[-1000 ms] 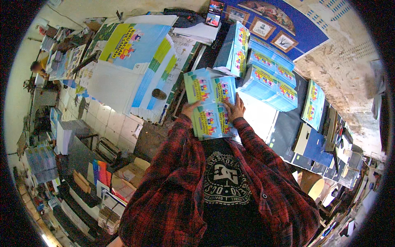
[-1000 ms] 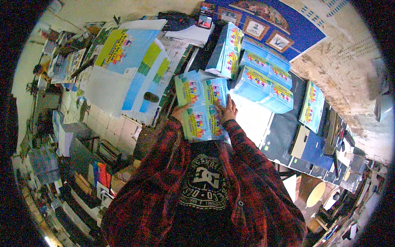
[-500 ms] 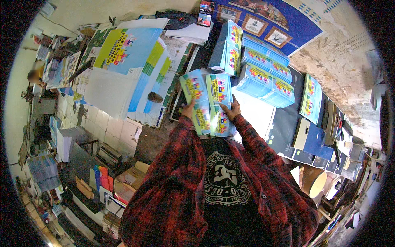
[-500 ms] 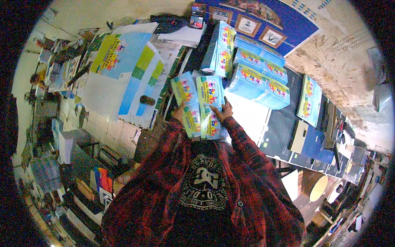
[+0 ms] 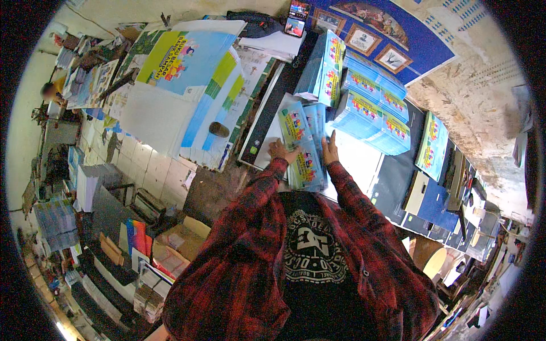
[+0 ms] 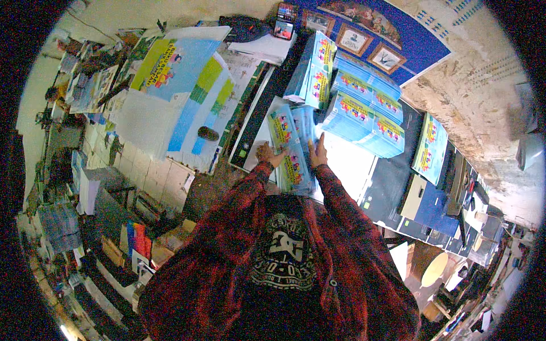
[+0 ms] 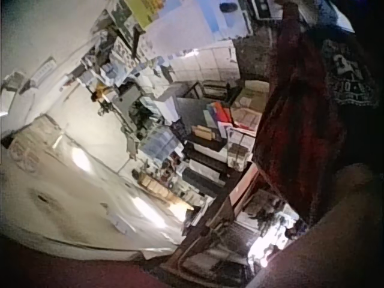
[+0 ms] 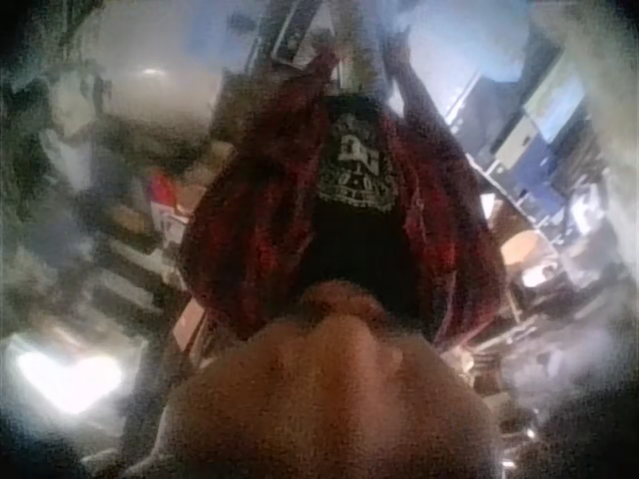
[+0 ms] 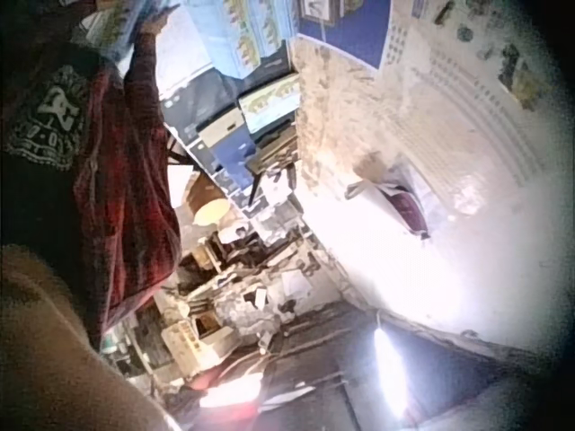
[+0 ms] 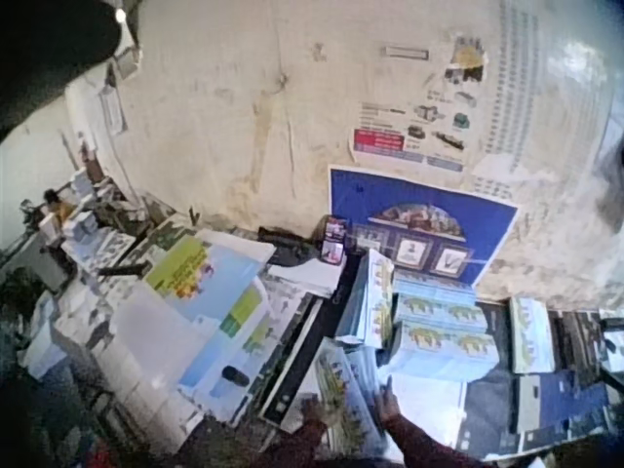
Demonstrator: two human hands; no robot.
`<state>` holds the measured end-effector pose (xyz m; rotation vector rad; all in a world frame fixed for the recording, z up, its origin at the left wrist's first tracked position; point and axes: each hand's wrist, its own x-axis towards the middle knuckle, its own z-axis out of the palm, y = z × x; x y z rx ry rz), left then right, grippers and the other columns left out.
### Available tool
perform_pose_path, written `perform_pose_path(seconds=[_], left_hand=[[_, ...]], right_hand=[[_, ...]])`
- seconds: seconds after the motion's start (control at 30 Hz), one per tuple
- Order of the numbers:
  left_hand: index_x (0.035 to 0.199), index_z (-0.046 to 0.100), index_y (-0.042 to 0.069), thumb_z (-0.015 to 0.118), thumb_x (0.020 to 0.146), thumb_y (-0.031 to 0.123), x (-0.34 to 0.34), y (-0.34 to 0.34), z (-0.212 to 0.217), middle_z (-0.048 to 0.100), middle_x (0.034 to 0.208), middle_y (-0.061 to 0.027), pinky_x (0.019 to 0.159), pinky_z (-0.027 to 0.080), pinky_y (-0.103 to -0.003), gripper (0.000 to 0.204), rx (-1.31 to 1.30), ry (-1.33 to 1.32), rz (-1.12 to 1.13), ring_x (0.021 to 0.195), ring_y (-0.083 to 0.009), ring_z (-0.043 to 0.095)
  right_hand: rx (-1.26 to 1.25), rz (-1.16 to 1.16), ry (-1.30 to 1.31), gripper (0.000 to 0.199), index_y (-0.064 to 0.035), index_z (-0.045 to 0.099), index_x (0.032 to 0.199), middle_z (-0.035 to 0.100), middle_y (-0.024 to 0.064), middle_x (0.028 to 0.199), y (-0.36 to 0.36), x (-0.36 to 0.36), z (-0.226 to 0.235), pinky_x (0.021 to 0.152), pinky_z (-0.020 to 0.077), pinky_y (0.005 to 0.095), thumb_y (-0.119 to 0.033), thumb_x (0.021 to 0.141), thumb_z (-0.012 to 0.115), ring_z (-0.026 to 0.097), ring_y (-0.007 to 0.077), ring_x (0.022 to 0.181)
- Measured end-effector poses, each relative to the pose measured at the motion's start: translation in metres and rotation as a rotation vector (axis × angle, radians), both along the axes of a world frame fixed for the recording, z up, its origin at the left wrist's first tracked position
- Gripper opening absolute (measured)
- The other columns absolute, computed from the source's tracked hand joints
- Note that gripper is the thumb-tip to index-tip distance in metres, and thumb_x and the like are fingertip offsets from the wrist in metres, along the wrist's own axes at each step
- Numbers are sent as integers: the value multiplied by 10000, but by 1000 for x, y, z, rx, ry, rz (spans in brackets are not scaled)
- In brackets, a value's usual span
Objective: The person folds stacks of light blue printed paper sheets in half by hand on a work table. They repeatedly pick up a stack, fold it, and place the folded bundle onto a growing pile of finished items.
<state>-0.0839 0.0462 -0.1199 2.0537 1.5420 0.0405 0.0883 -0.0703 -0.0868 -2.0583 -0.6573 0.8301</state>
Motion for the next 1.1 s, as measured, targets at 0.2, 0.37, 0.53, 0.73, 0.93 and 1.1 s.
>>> perform_pose_path(seconds=[0.2, 0.37, 0.53, 0.73, 0.93, 1.1], left_hand=[[1353, 356, 129, 686, 629, 540, -5, 4, -18, 415, 1246, -274, 980, 329, -495, 896, -445, -383, -66, 1141, -404, 414], [1327, 381, 94, 718, 670, 335, -37, 1, -63, 426, 1280, -236, 958, 386, -456, 776, -368, -660, -19, 1172, -400, 411], [1370, 303, 74, 713, 715, 255, -74, 2, -25, 350, 1340, -243, 996, 349, -459, 794, -386, -656, -98, 1211, -402, 372], [1403, 229, 42, 721, 734, 316, -60, 8, 194, 268, 1402, -250, 1056, 251, -500, 875, 443, -724, 51, 1261, -425, 299], [1430, 148, 33, 772, 596, 464, -3, -6, 254, 238, 1437, -193, 1094, 89, -563, 1127, 514, -204, -863, 1338, -417, 175], [1444, 136, 76, 810, 502, 444, -1, 5, 168, 252, 1450, -163, 1111, 43, -542, 1215, 328, -3, -1072, 1364, -362, 176]], right_hand=[[-161, 205, 58, 1001, 98, 408, 1238, 582, 232, 1144, 18, -7, 26, 834, 507, 359, -565, 587, 781, 609, 244, 1004], [-237, 176, 43, 1081, 115, 409, 1198, 594, 223, 1094, 38, -24, 27, 846, 501, 368, -562, 472, 838, 609, 287, 983], [-239, 331, -38, 984, 5, 368, 1236, 618, 225, 1018, 55, -31, 55, 831, 500, 393, -493, 522, 827, 619, 325, 937], [-222, 481, -453, 661, -98, 373, 1234, 622, 180, 976, 27, -44, 176, 781, 478, 464, -299, 691, 692, 610, 376, 894], [-314, 694, -814, 859, -65, 282, 1358, 480, 157, 1178, -1, -44, 137, 969, 293, 562, -342, 657, 694, 469, 273, 1126], [-347, 669, -814, 1113, -73, 212, 1408, 386, 142, 1251, -19, -42, 137, 1039, 226, 580, -389, 502, 777, 361, 316, 1219]])
